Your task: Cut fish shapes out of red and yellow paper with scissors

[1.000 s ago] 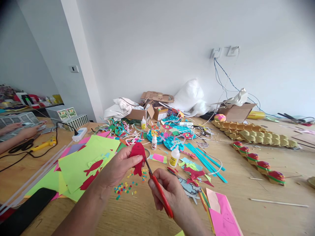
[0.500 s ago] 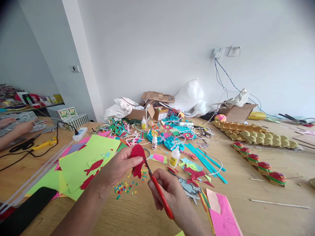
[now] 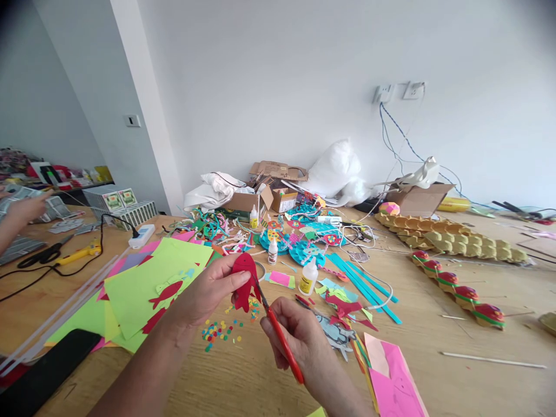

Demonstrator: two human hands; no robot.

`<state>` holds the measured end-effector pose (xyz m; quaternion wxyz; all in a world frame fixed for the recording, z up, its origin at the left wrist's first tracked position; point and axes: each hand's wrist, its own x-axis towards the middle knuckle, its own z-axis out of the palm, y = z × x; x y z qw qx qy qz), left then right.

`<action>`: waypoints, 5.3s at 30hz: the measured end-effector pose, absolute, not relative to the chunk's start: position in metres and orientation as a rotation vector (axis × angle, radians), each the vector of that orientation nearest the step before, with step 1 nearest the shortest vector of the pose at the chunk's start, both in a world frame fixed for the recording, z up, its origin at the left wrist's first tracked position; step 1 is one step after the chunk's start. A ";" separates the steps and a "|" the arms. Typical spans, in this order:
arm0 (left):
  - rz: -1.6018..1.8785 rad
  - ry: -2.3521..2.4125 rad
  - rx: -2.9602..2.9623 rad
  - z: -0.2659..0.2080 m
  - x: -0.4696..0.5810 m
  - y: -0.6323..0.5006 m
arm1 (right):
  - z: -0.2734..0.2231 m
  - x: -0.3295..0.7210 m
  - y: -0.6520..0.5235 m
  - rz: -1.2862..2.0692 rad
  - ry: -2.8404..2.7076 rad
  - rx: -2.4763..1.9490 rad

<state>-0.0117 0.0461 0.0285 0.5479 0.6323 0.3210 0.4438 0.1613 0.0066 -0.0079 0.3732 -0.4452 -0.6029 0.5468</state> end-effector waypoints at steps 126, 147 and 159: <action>1.127 0.883 1.512 0.029 0.012 0.038 | -0.004 0.146 0.002 1.367 -1.334 -1.101; 1.114 0.812 1.432 0.032 0.014 0.034 | -0.003 0.146 0.000 1.355 -1.334 -1.096; 1.129 0.868 1.516 0.032 0.013 0.034 | -0.005 0.148 0.001 1.355 -1.364 -1.079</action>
